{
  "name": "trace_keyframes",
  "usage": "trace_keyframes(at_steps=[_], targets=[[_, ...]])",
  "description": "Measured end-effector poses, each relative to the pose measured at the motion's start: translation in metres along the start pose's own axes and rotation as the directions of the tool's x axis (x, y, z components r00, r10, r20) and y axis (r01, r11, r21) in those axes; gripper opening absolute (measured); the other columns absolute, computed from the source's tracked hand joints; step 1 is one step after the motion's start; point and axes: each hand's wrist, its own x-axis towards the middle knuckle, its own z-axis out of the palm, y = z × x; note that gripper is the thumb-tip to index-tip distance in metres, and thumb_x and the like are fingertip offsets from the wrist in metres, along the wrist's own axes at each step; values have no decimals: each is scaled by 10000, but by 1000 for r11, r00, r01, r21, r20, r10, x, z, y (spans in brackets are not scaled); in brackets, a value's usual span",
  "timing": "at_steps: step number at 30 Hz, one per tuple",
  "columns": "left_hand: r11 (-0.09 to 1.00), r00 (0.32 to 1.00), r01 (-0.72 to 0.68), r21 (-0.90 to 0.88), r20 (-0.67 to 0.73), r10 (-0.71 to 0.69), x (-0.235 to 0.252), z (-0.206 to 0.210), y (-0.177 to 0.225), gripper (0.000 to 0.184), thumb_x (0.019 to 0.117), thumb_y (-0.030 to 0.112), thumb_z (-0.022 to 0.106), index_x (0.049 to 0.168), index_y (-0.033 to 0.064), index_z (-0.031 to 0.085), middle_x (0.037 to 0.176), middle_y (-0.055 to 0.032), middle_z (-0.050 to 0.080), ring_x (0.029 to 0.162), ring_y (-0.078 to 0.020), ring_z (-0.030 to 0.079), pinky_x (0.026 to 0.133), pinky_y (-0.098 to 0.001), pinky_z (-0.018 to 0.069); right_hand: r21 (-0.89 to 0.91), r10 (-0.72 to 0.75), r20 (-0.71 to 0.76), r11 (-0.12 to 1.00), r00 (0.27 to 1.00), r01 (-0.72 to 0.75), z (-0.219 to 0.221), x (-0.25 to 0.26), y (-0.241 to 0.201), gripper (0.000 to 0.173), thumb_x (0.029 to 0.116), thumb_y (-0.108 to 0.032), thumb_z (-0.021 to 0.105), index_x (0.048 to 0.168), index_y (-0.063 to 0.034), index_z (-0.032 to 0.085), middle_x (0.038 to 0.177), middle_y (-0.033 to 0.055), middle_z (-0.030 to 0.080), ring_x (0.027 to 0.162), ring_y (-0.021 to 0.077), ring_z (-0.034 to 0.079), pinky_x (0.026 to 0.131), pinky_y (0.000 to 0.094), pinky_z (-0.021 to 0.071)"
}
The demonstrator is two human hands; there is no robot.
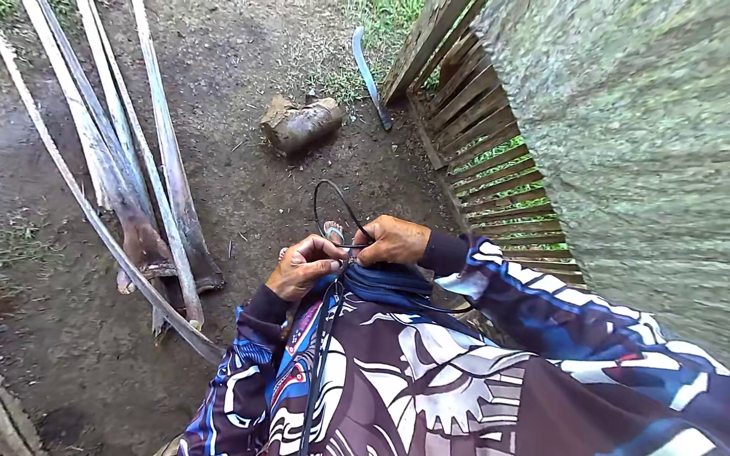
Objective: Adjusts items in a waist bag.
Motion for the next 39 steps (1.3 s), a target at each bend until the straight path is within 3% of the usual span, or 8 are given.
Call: trace_keyframes(at_steps=[8,18,21,25,28,34,36,39], targets=[[951,972,232,206,-6,-236,14,10,-2,282,990,56,613,1265,38,677,1073,-58,715,892,-91,669,805,-278,568,-173,-99,44,979,994,106,-19,4,-2,89,909,-117,699,920,-35,733,716,59,628,659,168,574,629,414,465],[973,983,178,149,20,-183,25,16,-12,220,958,43,648,1157,14,736,1137,-60,738,970,-90,678,865,-293,562,-219,-7,207,974,978,53,-34,4,-13,141,998,-114,633,973,-3,715,729,65,610,639,144,542,625,365,458],[983,991,107,150,60,-117,26,16,-14,128,916,12,665,1012,12,749,1152,-66,724,1053,-123,673,926,-322,561,-168,10,210,985,978,26,-37,2,-9,114,952,-121,711,996,-18,730,753,63,633,616,132,532,584,341,445],[973,987,100,207,101,-123,23,17,-3,125,937,72,668,1008,13,752,1133,-70,718,1033,-123,669,917,-316,555,-99,83,126,993,988,-71,-31,-8,3,129,935,-116,743,991,0,729,731,74,632,586,135,524,570,337,446],[872,977,54,487,155,-147,32,17,14,114,914,157,735,952,53,765,991,-44,701,907,-108,647,827,-314,538,116,141,6,983,990,-141,-22,-13,16,87,954,-83,707,936,3,706,624,37,553,459,85,420,449,248,360],[593,888,20,805,259,-381,48,20,49,112,895,158,721,868,52,693,760,-65,647,748,-204,611,724,-491,477,157,140,68,976,988,-150,-11,-23,25,137,883,-103,765,968,-11,710,683,10,610,517,53,482,489,221,391],[655,891,23,755,281,-356,49,20,49,84,882,103,708,867,31,667,739,-56,625,702,-167,592,669,-413,484,144,147,45,978,988,-153,-9,-25,25,147,889,-93,769,982,1,706,708,28,619,554,69,505,522,242,409],[864,962,-53,501,256,-90,45,14,37,44,875,41,665,898,23,632,812,-42,663,699,-87,604,642,-274,507,258,122,-50,960,991,-106,-7,-25,31,82,911,-71,739,921,-4,694,656,14,597,502,50,482,474,215,399]])
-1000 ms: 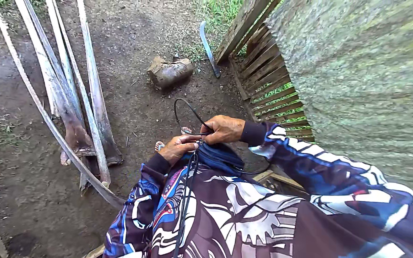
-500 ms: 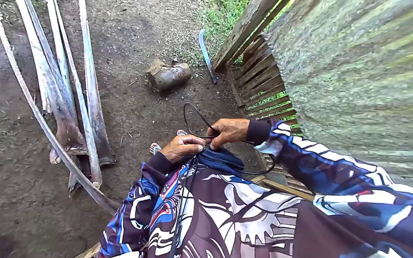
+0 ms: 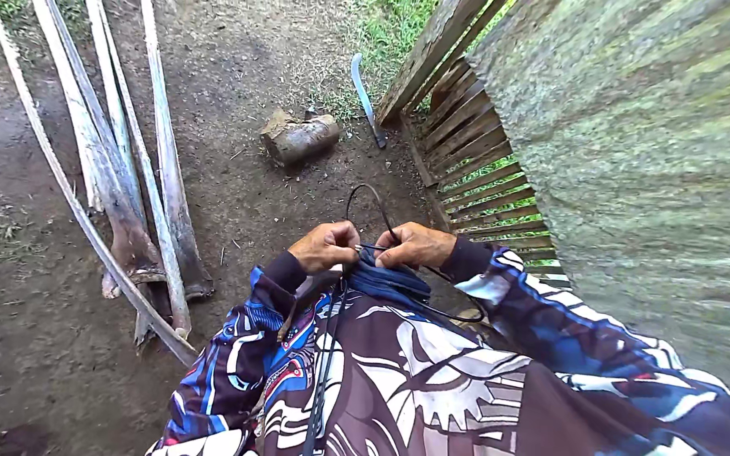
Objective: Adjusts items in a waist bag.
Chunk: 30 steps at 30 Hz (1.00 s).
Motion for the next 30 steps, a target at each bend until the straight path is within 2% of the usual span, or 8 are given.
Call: trace_keyframes(at_steps=[3,5,9,16,19,23,27,30], targets=[[992,964,-44,-120,-265,11,-9,11,-7,177,877,39,657,1053,50,643,855,-42,694,672,-85,627,601,-244,531,149,-22,-95,988,995,36,-1,-4,5,82,936,-57,719,875,-8,697,598,-3,563,435,31,428,420,189,367],[986,933,-29,-162,-359,-32,-14,17,-9,263,897,5,679,1157,40,665,881,-43,704,717,-102,666,665,-273,584,213,-44,-125,975,991,70,-1,-8,6,81,943,-51,705,868,-22,698,592,-9,564,424,24,421,408,178,367],[973,886,-67,-222,-462,-45,-23,25,-7,112,916,-12,699,1025,15,708,901,-72,750,764,-147,728,740,-324,635,190,-114,-168,971,979,145,4,-6,1,64,942,-79,711,897,-33,711,606,-9,573,437,28,425,422,188,370],[989,843,-49,-138,-537,-33,-25,34,9,53,916,23,729,968,32,730,848,-38,736,710,-105,698,689,-280,613,133,-195,-107,969,975,208,9,4,-20,72,898,-40,745,967,-23,732,727,12,674,538,37,534,498,214,443],[971,838,-79,-226,-542,-58,-21,38,13,67,919,19,719,985,25,710,833,-50,730,694,-119,698,679,-290,617,111,-254,-81,959,964,262,14,6,-26,134,859,-13,776,986,-7,734,748,44,698,625,76,626,603,256,540],[949,871,-122,-291,-490,-38,-26,30,8,110,941,31,703,1047,21,678,877,-60,744,769,-131,721,754,-307,625,1,-364,-170,929,916,370,13,15,-16,73,880,-81,798,880,-32,743,679,33,686,561,73,605,535,249,512],[967,933,193,-167,-273,-234,-22,20,6,429,808,173,842,1167,44,646,1020,-73,712,851,-150,694,772,-336,603,30,-436,-132,896,890,443,10,14,-14,43,865,-13,745,904,-29,739,701,27,687,576,66,612,540,235,527],[952,942,277,-128,-159,-295,-13,19,8,372,804,108,805,1144,70,657,983,-47,719,802,-119,690,732,-302,590,64,-462,-37,884,886,464,2,12,-15,72,832,47,721,882,-4,726,724,21,688,621,50,621,579,220,535]])
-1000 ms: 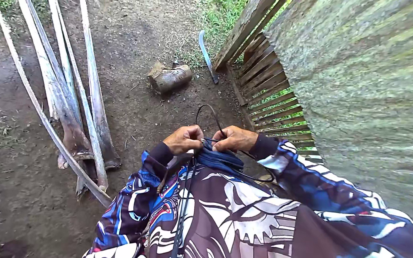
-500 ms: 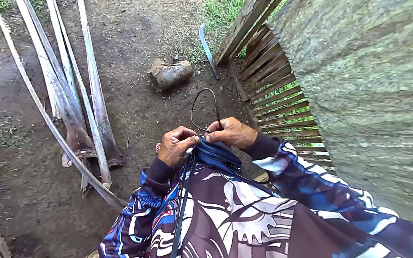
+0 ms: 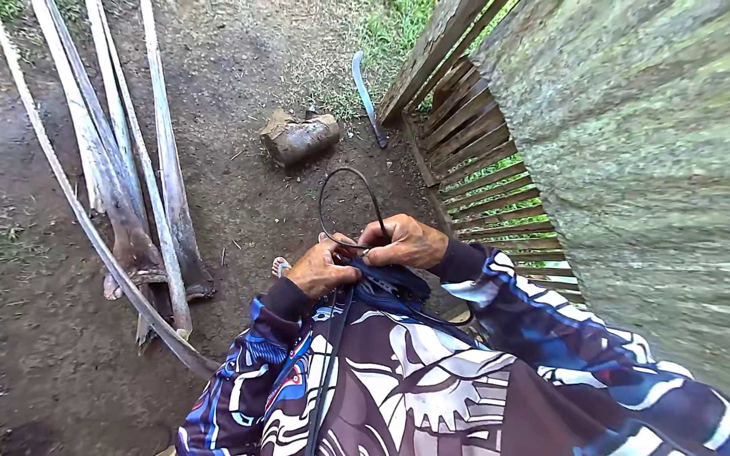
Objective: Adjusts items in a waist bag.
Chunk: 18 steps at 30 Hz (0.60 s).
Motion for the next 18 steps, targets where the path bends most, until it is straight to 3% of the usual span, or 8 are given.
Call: trace_keyframes(at_steps=[5,9,12,16,18], targets=[[994,999,-2,110,42,-3,1,-7,1,231,859,145,753,1073,70,708,990,-29,721,815,-101,676,759,-304,572,-22,22,97,1000,995,-20,-24,-21,2,81,830,6,694,890,-22,741,789,-24,705,693,-6,614,634,181,516],[992,998,-63,109,9,62,9,-5,7,223,888,95,733,1105,43,712,1010,-52,717,824,-105,669,766,-303,568,37,-87,-21,995,996,87,-21,-16,12,88,838,0,703,914,-11,745,833,-6,712,719,14,631,645,197,540],[979,984,-174,106,57,168,18,-11,13,306,884,74,719,1189,66,737,1128,-55,680,928,-93,642,807,-279,546,38,-198,-82,979,977,202,-21,-5,13,107,826,30,700,919,4,745,834,14,707,705,27,638,630,196,557],[952,955,-286,108,120,273,36,-11,11,95,826,72,764,921,82,766,1054,-17,683,990,-83,632,850,-270,538,-28,-224,15,974,974,225,-28,4,3,80,846,26,716,917,12,750,839,23,704,744,24,642,675,184,550],[938,954,-295,183,111,279,40,-13,10,82,802,78,792,880,96,775,1034,-12,694,1030,-118,614,903,-327,504,-43,-198,81,978,977,202,-30,6,1,70,846,31,717,906,14,749,829,28,704,740,31,639,672,194,544]])
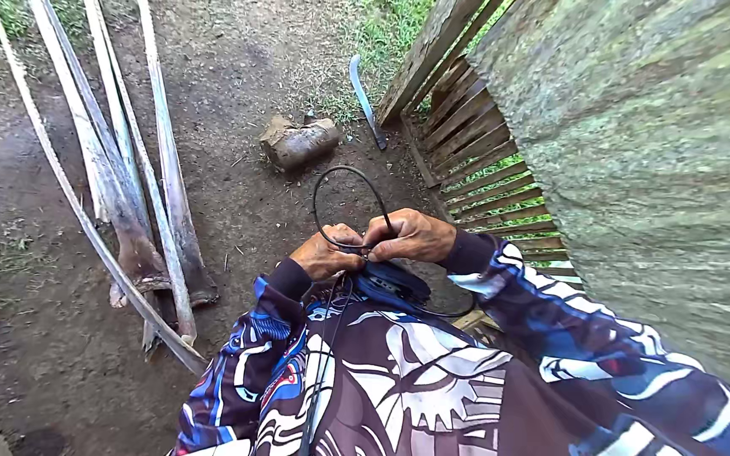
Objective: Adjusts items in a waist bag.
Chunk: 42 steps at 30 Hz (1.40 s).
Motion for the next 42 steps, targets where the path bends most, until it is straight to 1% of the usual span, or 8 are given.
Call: trace_keyframes(at_steps=[9,14,18,21,27,35,39,42], targets=[[956,997,21,293,-75,1,-9,-14,-16,63,789,161,779,848,141,783,996,-23,725,1107,-271,587,960,-578,404,-21,150,135,989,979,-149,-28,-30,-14,63,853,-27,698,881,-28,753,816,-14,709,730,4,625,635,180,512],[969,998,34,247,-67,-18,-6,-14,-7,67,813,142,732,862,120,772,1031,-21,725,1094,-228,601,948,-523,429,-97,319,76,945,945,-312,-44,-57,-14,67,877,-53,709,900,-49,771,853,-18,712,776,9,635,693,190,519],[981,985,47,189,152,-76,11,-15,22,234,951,244,701,1102,82,775,1143,-58,725,1066,-169,663,939,-441,530,-33,137,10,990,990,-137,-38,-63,-4,67,882,-47,709,914,-31,765,859,-25,706,810,2,645,737,168,540],[968,963,40,247,248,-103,24,-12,37,182,953,218,720,1044,77,791,1028,-60,745,974,-170,688,894,-470,543,-45,41,-4,998,999,-41,-32,-60,-3,69,872,-42,719,912,-19,770,854,-9,707,821,22,654,752,184,554],[962,990,-137,234,56,128,24,0,27,110,914,112,713,850,38,761,878,-48,719,819,-122,671,761,-352,557,-32,151,6,988,989,-150,-34,-89,11,90,885,-63,697,925,-33,771,861,-23,710,801,-2,648,732,171,544],[930,992,-73,359,-69,105,24,14,21,130,963,148,680,950,49,764,948,-72,709,848,-176,677,785,-427,568,14,438,27,898,898,-439,-31,-129,19,129,894,-47,702,1014,-23,744,937,-16,722,829,-21,635,782,178,524],[930,988,-78,360,-95,120,27,18,20,140,963,175,675,948,70,766,974,-53,718,886,-159,682,807,-425,565,161,416,-46,900,908,-404,-36,-144,-1,221,921,-204,676,1110,-101,725,869,-72,697,696,-27,587,640,160,496],[936,989,-108,335,-60,135,27,19,22,135,964,188,676,943,93,769,974,-19,715,871,-115,676,796,-375,569,439,281,-35,867,959,-238,-30,-148,-21,232,1015,-386,624,987,-176,719,642,-123,571,515,-38,506,482,131,434]])
